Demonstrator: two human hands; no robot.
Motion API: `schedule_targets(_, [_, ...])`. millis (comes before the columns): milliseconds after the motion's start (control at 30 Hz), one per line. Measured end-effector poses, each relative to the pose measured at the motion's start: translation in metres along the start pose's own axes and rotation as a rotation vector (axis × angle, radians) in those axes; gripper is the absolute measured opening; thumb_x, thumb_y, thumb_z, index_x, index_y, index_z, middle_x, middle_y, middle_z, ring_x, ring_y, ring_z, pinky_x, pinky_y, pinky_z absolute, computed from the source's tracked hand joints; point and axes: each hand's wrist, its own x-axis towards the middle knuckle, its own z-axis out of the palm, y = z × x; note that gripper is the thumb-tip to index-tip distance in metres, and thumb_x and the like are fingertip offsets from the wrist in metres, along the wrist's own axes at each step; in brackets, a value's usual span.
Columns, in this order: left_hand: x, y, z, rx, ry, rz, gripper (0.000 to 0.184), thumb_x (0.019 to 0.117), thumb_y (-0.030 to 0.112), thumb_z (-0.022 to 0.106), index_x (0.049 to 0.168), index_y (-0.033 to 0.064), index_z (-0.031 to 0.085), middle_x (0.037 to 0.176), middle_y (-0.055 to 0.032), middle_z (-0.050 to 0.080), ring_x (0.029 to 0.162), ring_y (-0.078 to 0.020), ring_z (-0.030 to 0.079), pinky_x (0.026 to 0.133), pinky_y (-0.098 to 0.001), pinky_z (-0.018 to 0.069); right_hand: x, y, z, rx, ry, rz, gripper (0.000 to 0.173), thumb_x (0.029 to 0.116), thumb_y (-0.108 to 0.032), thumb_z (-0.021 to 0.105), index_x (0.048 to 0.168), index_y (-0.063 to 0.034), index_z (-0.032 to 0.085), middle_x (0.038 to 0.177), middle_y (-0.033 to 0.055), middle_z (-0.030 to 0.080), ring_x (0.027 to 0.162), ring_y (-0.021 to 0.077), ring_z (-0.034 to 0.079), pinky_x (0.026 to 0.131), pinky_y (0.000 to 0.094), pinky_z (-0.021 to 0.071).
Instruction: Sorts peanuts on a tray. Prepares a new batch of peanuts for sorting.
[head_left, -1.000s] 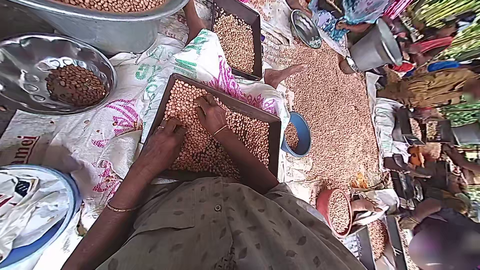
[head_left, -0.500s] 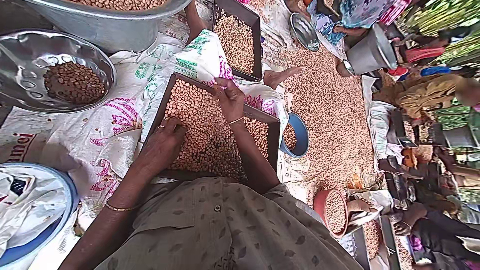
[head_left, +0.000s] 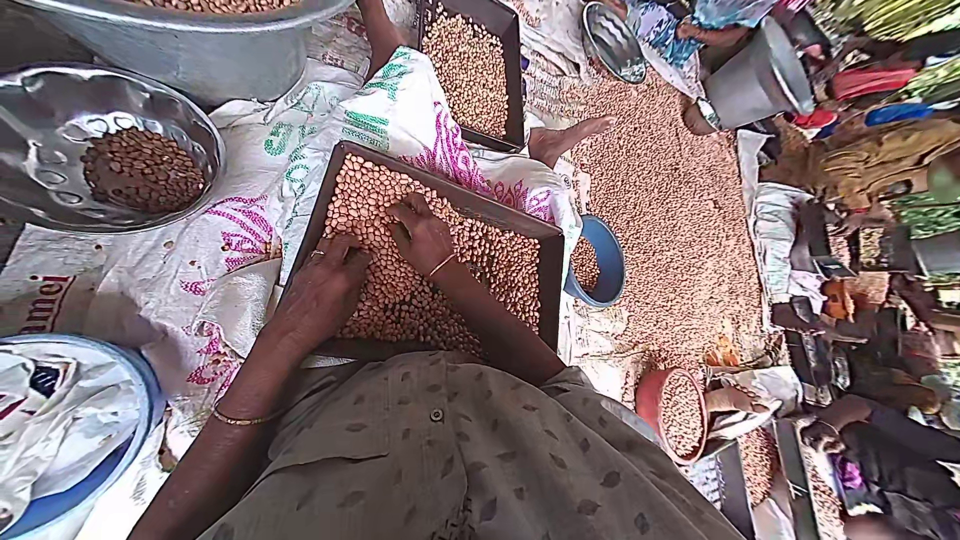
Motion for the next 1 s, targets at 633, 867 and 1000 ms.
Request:
schedule_targets(633, [0.0,0.002,-0.017,-0.258,0.143,-0.025,0.03,0.0967,-0.008,0.044,0.115,-0.0076,0.068,0.131,-0.0278,0.058,0.121,-0.0393,0.059,0.104,-0.0491,0.0479,-0.01,-0.019,-0.042,0.955,0.129,0.116,0.019,0.1027,-0.003,0.051,0.109,0.0114,0.063,0.1,0.0167,0.07,0.081,0.0162,0.071,0.072,0.0326,0.0621])
schedule_targets(867, [-0.006,-0.007,-0.023,-0.612,0.382,-0.055,0.036,0.1061,0.004,0.03,0.111,-0.0063,0.065,0.119,-0.0157,0.062,0.098,-0.0118,0.065,0.087,-0.0273,0.0568,-0.073,-0.019,0.017,0.142,-0.297,-0.562,0.02,0.0928,-0.024,0.07,0.108,-0.0144,0.079,0.137,0.0156,0.064,0.14,0.0406,0.047,0.117,0.0617,0.0308])
schedule_targets(1000, [-0.01,-0.013,-0.024,-0.806,0.415,-0.075,0.027,0.1064,0.01,0.04,0.123,-0.0001,0.059,0.112,-0.0028,0.066,0.089,-0.0077,0.066,0.082,-0.0276,0.0576,-0.087,0.046,-0.012,-0.064,-0.061,-0.273,0.019,0.0893,-0.012,0.071,0.107,-0.0052,0.076,0.126,0.0233,0.067,0.12,0.0442,0.061,0.099,0.0545,0.0502])
